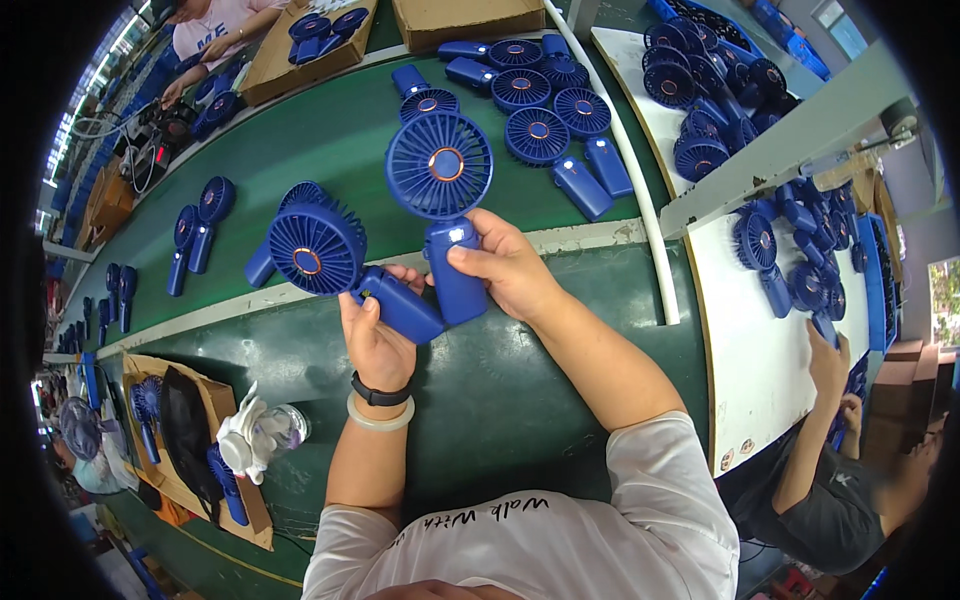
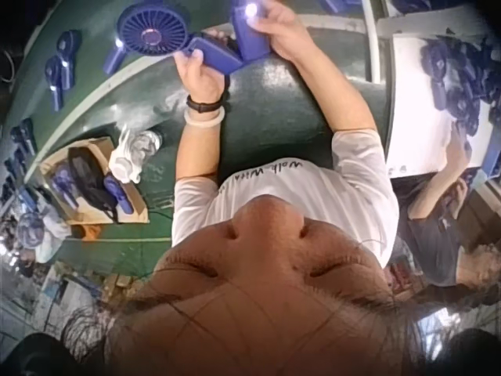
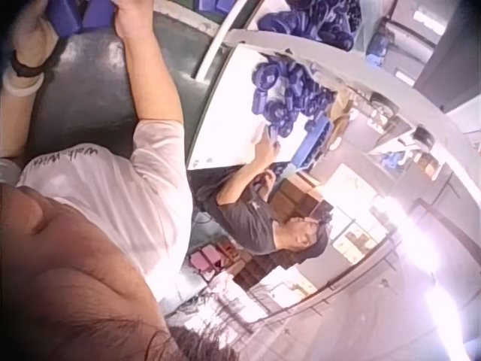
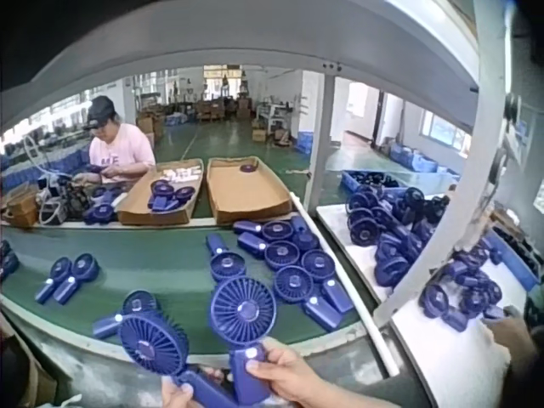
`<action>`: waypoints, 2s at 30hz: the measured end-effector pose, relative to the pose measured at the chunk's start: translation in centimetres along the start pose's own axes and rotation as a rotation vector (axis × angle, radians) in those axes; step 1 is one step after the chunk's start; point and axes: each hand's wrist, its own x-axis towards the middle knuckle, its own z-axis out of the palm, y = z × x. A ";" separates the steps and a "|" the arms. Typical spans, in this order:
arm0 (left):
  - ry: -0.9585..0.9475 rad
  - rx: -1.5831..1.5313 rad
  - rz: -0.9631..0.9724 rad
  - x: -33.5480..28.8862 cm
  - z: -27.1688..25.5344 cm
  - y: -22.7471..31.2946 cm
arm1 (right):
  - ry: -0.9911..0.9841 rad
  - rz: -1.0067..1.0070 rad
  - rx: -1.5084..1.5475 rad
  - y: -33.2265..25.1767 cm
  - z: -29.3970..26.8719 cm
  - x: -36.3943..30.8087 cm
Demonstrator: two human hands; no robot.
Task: The person assembles blue portable fans on a green workbench. They pick up fan heads and handles, connect them, and occasionally wipe the units with a white cloth. The person handles the fans one at a time, inspecting the connection points and placing the assembled units on the table.
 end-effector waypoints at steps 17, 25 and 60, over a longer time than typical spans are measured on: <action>-0.074 0.032 -0.034 0.1 -0.3 -0.6 | 0.001 -0.090 -0.438 0.9 -0.3 0.1; -0.008 0.216 -0.081 -0.3 -2.0 -0.9 | 0.819 -0.425 -1.869 -2.7 -6.8 1.3; -0.118 -0.212 -0.165 -0.3 0.5 1.1 | 0.002 -0.165 -0.238 -4.6 2.3 -2.6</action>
